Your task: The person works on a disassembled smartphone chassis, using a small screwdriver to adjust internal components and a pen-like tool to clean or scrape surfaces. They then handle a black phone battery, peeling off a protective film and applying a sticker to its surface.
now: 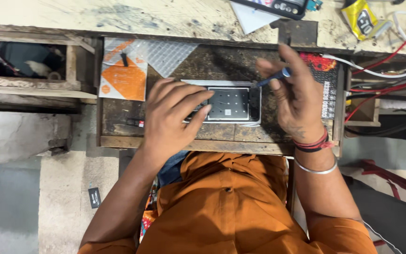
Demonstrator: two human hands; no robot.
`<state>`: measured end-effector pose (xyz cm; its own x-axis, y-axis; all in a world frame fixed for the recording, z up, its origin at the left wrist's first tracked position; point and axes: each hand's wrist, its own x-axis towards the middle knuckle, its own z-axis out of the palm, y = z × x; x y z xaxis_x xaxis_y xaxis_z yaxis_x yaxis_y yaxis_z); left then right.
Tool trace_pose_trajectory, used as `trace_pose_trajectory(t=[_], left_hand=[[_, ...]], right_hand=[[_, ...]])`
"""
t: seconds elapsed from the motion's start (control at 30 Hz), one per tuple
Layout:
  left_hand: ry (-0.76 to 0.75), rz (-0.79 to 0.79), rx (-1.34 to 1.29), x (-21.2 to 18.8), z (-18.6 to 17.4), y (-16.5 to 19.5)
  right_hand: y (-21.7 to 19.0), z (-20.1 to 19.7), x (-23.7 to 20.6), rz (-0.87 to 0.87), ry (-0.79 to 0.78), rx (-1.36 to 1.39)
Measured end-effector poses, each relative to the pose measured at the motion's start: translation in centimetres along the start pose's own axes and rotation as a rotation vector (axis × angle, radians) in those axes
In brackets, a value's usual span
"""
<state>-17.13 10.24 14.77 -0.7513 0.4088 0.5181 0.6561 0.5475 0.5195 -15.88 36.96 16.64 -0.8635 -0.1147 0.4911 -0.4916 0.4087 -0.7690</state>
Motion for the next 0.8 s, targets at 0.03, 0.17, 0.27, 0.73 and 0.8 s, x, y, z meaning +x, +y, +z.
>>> trace_pose_trajectory(t=[0.03, 0.17, 0.27, 0.73, 0.8], left_hand=[[-0.026, 0.021, 0.002, 0.5, 0.9, 0.2], [-0.134, 0.035, 0.005, 2.3, 3.9, 0.6], [-0.181, 0.028, 0.043, 3.3, 5.4, 1.0], [-0.129, -0.043, 0.022, 3.7, 6.3, 1.9], [-0.075, -0.038, 0.09, 2.6, 4.9, 1.2]], right_hand=[[0.1, -0.1, 0.0, -0.018, -0.037, 0.033], [0.7, -0.4, -0.2, -0.018, 0.018, -0.196], [1.3, -0.5, -0.6, -0.024, 0.085, -0.017], [2.6, -0.5, -2.3, 0.079, 0.169, 0.27], [2.3, -0.8, -2.3, 0.108, 0.199, 0.219]])
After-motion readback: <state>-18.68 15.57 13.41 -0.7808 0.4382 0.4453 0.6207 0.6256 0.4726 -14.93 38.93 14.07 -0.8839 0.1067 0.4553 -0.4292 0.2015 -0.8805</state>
